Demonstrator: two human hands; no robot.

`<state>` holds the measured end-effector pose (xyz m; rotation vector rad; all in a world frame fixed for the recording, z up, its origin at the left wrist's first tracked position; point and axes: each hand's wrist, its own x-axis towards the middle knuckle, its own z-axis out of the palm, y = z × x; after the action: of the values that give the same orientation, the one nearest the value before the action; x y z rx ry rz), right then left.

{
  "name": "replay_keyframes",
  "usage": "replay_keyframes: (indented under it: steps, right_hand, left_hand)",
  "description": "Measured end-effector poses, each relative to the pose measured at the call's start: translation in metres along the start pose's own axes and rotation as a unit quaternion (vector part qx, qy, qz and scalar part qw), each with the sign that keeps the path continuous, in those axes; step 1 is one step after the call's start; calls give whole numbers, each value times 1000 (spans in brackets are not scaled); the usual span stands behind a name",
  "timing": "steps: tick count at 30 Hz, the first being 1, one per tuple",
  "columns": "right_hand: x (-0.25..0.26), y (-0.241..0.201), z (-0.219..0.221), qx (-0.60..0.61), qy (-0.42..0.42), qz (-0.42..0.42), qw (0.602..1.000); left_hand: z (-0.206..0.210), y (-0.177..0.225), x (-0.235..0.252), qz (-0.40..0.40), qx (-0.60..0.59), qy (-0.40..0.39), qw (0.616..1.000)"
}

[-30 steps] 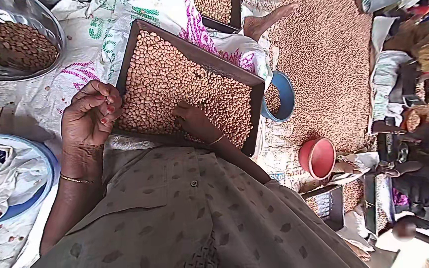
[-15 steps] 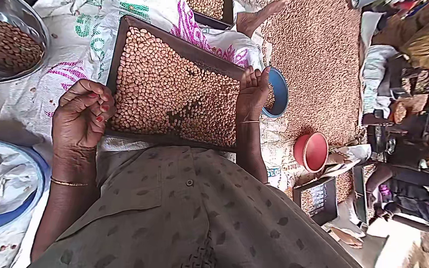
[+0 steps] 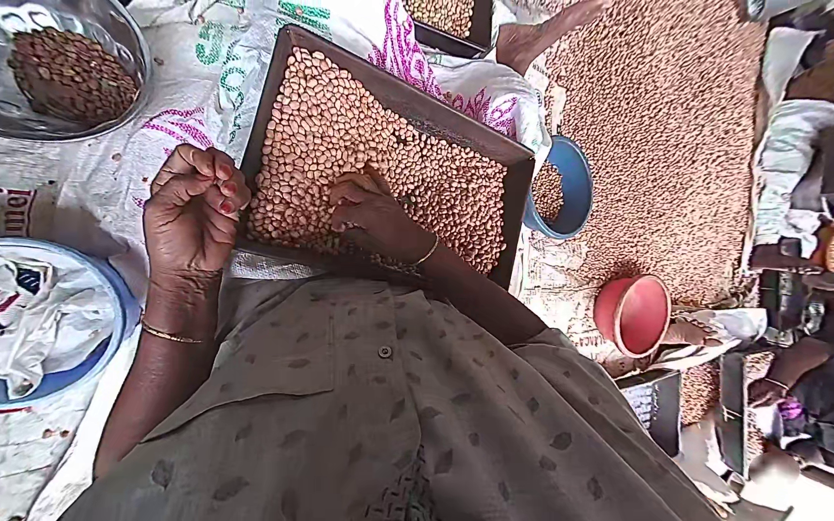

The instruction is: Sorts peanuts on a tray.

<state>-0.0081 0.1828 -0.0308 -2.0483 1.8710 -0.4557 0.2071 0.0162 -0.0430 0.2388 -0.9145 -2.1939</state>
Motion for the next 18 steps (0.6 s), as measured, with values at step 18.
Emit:
replay_keyframes:
  steps: [18]
  right_hand:
    - [30,-24,-22,181,85,-2,980]
  left_hand:
    - [4,0,2,-7,22,6,1000]
